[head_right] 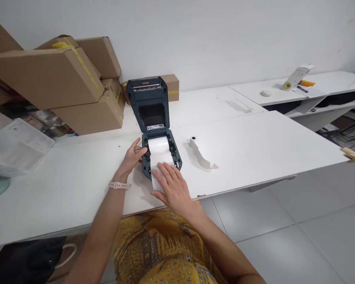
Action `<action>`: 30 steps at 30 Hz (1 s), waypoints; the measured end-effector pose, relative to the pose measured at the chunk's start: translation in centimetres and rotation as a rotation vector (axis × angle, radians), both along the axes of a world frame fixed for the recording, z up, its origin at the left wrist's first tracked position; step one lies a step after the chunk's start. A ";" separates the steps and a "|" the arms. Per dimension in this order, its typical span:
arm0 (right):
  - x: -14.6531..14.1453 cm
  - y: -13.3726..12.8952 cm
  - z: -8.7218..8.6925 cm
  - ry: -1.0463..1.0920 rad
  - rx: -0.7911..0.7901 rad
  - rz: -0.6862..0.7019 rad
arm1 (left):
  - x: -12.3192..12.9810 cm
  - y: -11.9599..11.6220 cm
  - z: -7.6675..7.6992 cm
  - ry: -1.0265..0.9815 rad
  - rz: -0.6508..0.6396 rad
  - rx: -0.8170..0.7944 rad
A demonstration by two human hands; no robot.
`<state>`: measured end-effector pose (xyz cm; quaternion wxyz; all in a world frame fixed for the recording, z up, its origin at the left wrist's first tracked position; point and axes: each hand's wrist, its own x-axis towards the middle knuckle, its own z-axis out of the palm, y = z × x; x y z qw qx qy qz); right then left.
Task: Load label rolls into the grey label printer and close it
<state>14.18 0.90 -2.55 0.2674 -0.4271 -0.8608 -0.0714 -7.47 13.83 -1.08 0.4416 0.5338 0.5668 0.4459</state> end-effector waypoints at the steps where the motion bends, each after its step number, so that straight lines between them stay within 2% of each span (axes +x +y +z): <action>1: 0.0 -0.2 -0.1 0.013 -0.002 -0.001 | -0.1 0.2 0.1 0.049 0.062 0.051; 3: 0.0 -0.4 -0.3 0.028 0.002 0.004 | -0.3 1.2 1.5 0.144 0.200 0.225; 4: 0.0 -0.4 -0.3 0.032 0.008 0.010 | -0.4 2.1 2.8 0.182 0.260 0.338; 6: 0.2 -0.4 -0.3 0.036 0.022 0.026 | -0.6 4.4 6.4 0.237 0.259 0.552; 8: 0.5 -0.5 -0.3 0.043 0.035 0.044 | -0.4 7.2 10.7 0.303 0.245 0.700; 10: 0.8 -0.8 -0.3 0.052 0.041 0.061 | 0.2 9.9 14.7 0.389 0.205 0.712; 12: 1.1 -1.0 -0.4 0.063 0.040 0.076 | 1.0 12.0 17.6 0.520 0.109 0.631; 13: 1.2 -1.1 -0.5 0.069 0.037 0.083 | 1.4 12.7 18.5 0.563 0.033 0.595; 15: 1.5 -1.3 -0.5 0.084 0.030 0.098 | 1.9 13.3 19.5 0.588 -0.063 0.520; 18: 1.6 -1.2 -0.5 0.106 0.030 0.119 | 2.2 11.8 19.0 0.518 -0.033 0.511; 21: 1.9 -1.1 -0.7 0.156 0.045 0.148 | 2.4 6.8 16.5 0.447 0.041 0.705; 23: 2.1 -1.5 -1.1 0.195 0.049 0.160 | 2.8 2.0 13.7 0.411 0.019 0.824; 26: 2.8 -2.7 -2.0 0.242 0.051 0.177 | 3.4 -5.0 8.2 0.405 -0.003 0.889; 28: 3.5 -3.6 -2.5 0.316 0.073 0.200 | 3.8 -8.1 4.8 0.505 -0.036 0.901; 30: 4.2 -4.2 -2.4 0.439 0.123 0.218 | 4.2 -9.7 2.3 0.572 -0.040 0.911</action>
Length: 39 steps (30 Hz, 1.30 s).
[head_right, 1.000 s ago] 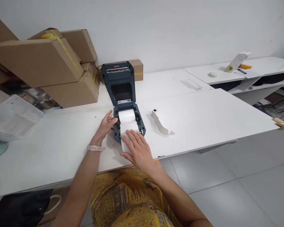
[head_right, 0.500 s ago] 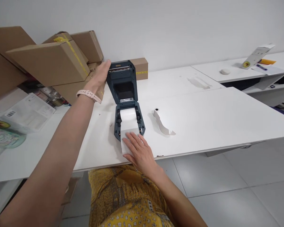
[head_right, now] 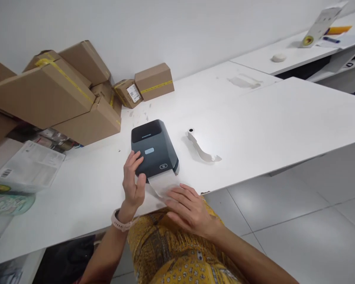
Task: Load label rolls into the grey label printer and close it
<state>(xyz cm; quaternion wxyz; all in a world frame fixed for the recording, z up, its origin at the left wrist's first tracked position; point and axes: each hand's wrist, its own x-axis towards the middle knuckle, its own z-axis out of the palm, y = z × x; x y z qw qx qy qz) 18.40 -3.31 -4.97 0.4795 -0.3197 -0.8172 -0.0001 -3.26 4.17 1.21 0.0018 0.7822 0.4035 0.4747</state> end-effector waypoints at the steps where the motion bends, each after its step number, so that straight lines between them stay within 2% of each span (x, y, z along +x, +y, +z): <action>1: 0.3 0.0 0.3 0.073 0.025 -0.007 | 0.3 -0.3 -0.8 0.006 0.006 0.011; 3: 0.8 1.0 1.6 0.201 0.056 -0.060 | 0.8 -0.3 -1.9 -0.015 0.020 0.044; 6: 0.6 4.7 4.4 0.258 -0.006 -0.125 | 1.5 0.1 -2.4 -0.066 0.039 0.106; 8: 0.1 7.7 6.0 0.185 -0.111 -0.075 | 1.7 0.2 -2.7 -0.071 0.050 0.118; 10: -0.5 10.3 6.9 0.091 -0.220 0.007 | 1.8 0.0 -3.0 -0.072 0.064 0.104; 13: -1.4 12.4 6.9 0.011 -0.314 0.057 | 1.9 -0.2 -3.3 -0.078 0.094 0.071; 18: -1.8 12.4 6.1 0.008 -0.289 0.006 | 2.1 -0.2 -2.8 -0.073 0.121 0.054; 21: -1.7 12.3 6.0 0.022 -0.298 0.019 | 2.0 -2.1 -2.4 -0.132 0.130 -0.102; 22: -1.7 12.3 6.1 0.030 -0.301 0.027 | 2.0 -3.2 -2.5 -0.196 0.173 -0.165; 24: -1.6 12.3 6.1 0.052 -0.305 0.042 | 2.2 -5.7 -2.9 -0.413 0.352 -0.190; 25: -1.6 12.3 6.1 0.064 -0.307 0.049 | 2.3 -6.9 -3.2 -0.516 0.403 -0.296; 28: -1.6 12.3 6.0 0.091 -0.324 0.058 | 3.4 -8.9 -3.2 -0.715 0.228 -0.965; 30: -1.6 12.3 5.9 0.101 -0.340 0.059 | 4.3 -8.8 -2.4 -0.830 0.117 -1.269; 32: -1.6 12.3 5.9 0.110 -0.356 0.065 | 5.1 -8.0 -1.2 -0.958 0.125 -1.359; 35: -1.6 12.2 6.1 0.131 -0.363 0.079 | 5.8 -7.2 0.3 -1.106 0.159 -1.340; 37: -1.6 12.1 6.2 0.141 -0.358 0.084 | 6.0 -7.3 0.4 -1.113 0.148 -1.329; 39: -1.6 12.1 6.2 0.144 -0.356 0.082 | 5.8 -7.7 -0.3 -1.030 0.118 -1.340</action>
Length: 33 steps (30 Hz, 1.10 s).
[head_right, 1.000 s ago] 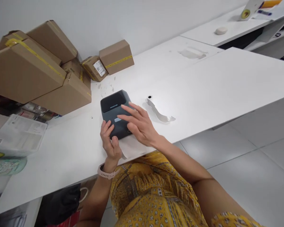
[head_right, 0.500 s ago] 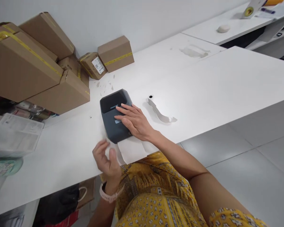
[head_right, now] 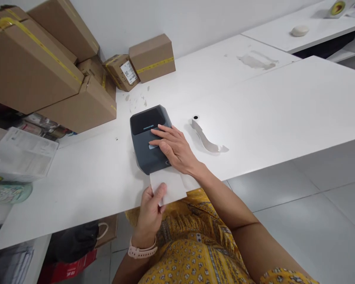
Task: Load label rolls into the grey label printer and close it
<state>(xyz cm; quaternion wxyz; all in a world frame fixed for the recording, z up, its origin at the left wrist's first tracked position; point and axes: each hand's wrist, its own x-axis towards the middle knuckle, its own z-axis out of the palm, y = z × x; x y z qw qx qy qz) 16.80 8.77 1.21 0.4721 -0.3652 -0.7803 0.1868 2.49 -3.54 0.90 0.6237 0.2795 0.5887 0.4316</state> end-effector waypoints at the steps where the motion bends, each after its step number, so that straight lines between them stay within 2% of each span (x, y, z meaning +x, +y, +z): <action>1: 0.0 0.0 0.0 -0.003 0.000 -0.003 | -0.3 -0.3 -0.5 0.033 -0.053 0.010; 4: 0.0 0.1 -0.3 -0.024 0.046 -0.018 | -2.1 -0.8 -1.2 0.186 -0.209 0.082; 6: 0.1 0.0 -0.4 -0.069 0.115 -0.040 | -3.9 -0.4 -0.7 0.356 -0.211 0.232; 9: 0.4 -0.2 -0.1 -0.198 0.225 -0.070 | -6.6 2.3 1.3 0.591 0.018 0.577; 12: 0.6 -0.4 0.7 -0.303 0.327 -0.076 | -8.3 7.1 3.2 0.699 0.181 0.798; 15: 0.3 -0.1 1.9 -0.382 0.388 -0.089 | -8.9 12.1 3.5 0.750 0.217 0.814; 18: 0.0 0.4 2.6 -0.465 0.372 -0.054 | -9.2 14.7 2.3 0.726 0.208 0.719; 22: 0.2 0.6 2.0 -0.427 0.289 -0.006 | -9.0 14.0 -0.2 0.664 0.180 0.629; 25: 1.0 -0.3 -0.1 -0.249 0.162 -0.026 | -8.2 12.4 -1.6 0.551 0.122 0.592; 27: 1.5 -1.3 -1.9 -0.088 0.030 -0.091 | -7.7 11.8 -2.3 0.492 0.092 0.610; 30: 1.7 -2.5 -4.2 0.073 -0.170 -0.191 | -7.2 11.5 -2.9 0.498 0.115 0.691; 33: 1.5 -3.0 -5.1 0.086 -0.210 -0.208 | -7.2 11.7 -3.3 0.538 0.112 0.753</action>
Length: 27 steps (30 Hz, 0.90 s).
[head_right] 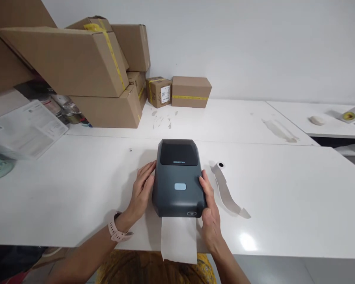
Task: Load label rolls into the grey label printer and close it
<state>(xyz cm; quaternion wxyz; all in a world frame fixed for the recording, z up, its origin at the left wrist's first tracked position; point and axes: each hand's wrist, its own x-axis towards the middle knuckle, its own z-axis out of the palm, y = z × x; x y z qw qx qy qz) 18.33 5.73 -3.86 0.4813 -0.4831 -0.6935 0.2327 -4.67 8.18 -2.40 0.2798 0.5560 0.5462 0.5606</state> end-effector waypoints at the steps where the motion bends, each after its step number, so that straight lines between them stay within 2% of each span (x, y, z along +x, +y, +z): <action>1: -0.1 -0.1 0.0 -0.013 0.012 -0.004 | 0.0 0.0 -0.1 0.011 -0.006 0.007; 7: -0.3 -0.1 0.2 -0.045 -0.002 -0.006 | 0.3 -0.4 -0.4 -0.017 -0.046 -0.001; 13: -1.4 -0.3 0.0 0.248 -0.103 0.004 | 1.0 -1.1 -0.2 -0.117 -0.145 -0.110; 19: -1.8 -0.4 0.1 0.322 -0.092 0.006 | 0.9 -1.3 0.0 -0.154 -0.235 -0.178; 24: -2.4 -0.5 0.0 0.492 -0.149 -0.040 | 1.3 -1.7 0.0 -0.318 -0.259 -0.196; 27: -2.9 -0.7 -0.1 0.604 -0.180 -0.091 | 2.0 -2.0 0.0 -0.424 -0.228 -0.166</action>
